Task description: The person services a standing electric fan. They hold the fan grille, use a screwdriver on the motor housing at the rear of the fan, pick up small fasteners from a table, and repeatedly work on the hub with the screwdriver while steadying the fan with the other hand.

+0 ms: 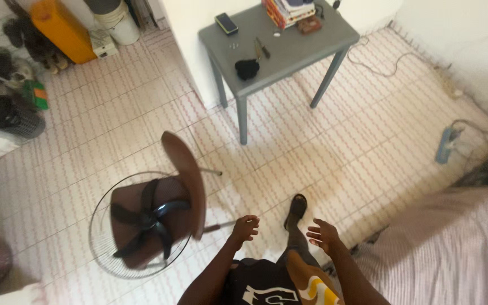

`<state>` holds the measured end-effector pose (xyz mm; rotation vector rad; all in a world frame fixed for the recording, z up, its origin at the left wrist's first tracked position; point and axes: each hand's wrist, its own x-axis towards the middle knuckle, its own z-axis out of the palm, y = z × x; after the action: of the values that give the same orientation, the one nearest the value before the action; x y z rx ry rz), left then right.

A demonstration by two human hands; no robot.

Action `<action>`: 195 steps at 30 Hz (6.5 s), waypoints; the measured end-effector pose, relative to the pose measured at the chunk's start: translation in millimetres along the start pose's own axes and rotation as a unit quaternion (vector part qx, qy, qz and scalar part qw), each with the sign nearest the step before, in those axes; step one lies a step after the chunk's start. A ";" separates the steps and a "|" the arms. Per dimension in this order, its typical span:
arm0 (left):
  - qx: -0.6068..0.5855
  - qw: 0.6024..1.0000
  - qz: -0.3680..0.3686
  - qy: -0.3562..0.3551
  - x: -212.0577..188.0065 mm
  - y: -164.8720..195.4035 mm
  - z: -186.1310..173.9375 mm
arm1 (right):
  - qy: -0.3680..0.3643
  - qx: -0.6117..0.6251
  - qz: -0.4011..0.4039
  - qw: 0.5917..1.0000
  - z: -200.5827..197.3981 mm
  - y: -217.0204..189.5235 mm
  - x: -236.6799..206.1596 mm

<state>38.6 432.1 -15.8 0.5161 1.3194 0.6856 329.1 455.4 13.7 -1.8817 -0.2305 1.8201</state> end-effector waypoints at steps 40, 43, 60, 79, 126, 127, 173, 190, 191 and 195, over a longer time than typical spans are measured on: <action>0.155 0.857 0.230 0.434 530.2 573.4 -121.6 | 0.013 -0.610 -0.351 0.711 418.8 -642.8 371.9; 0.208 0.805 0.242 0.500 556.7 588.3 -157.9 | 0.014 -0.605 -0.362 0.709 447.6 -655.3 395.3; 0.217 0.859 0.225 0.406 602.4 610.0 -198.4 | -0.049 -0.542 -0.414 0.730 471.0 -663.6 435.4; -0.400 0.844 0.207 0.291 467.0 487.8 -55.3 | -0.571 -0.392 -0.383 0.611 384.5 -595.5 345.6; -0.657 0.159 0.333 0.657 -204.5 -238.8 230.0 | -0.670 -0.733 0.118 0.007 104.8 222.9 -127.9; -0.654 0.152 0.327 0.665 -220.9 -255.4 221.4 | -0.660 -0.743 0.105 -0.005 105.5 245.0 -138.4; -0.600 0.493 0.186 0.603 -794.7 -839.4 -41.6 | -0.591 -0.745 -0.038 0.308 57.7 945.9 -531.2; -0.634 0.457 0.221 0.583 -757.3 -1071.3 -231.6 | -0.604 -0.669 -0.057 0.429 166.1 1123.4 -450.3; -0.615 0.462 0.228 0.597 -755.1 -1081.6 -245.5 | -0.609 -0.654 -0.054 0.445 170.9 1134.8 -436.4; -0.563 0.456 0.255 0.641 -754.0 -1116.3 -303.1 | -0.645 -0.591 -0.044 0.483 192.5 1186.3 -393.5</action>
<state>-159.5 -899.3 -323.4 -1.0645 1.5461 2.5349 -156.7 -695.0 -185.2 -0.1944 -2.5092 2.8162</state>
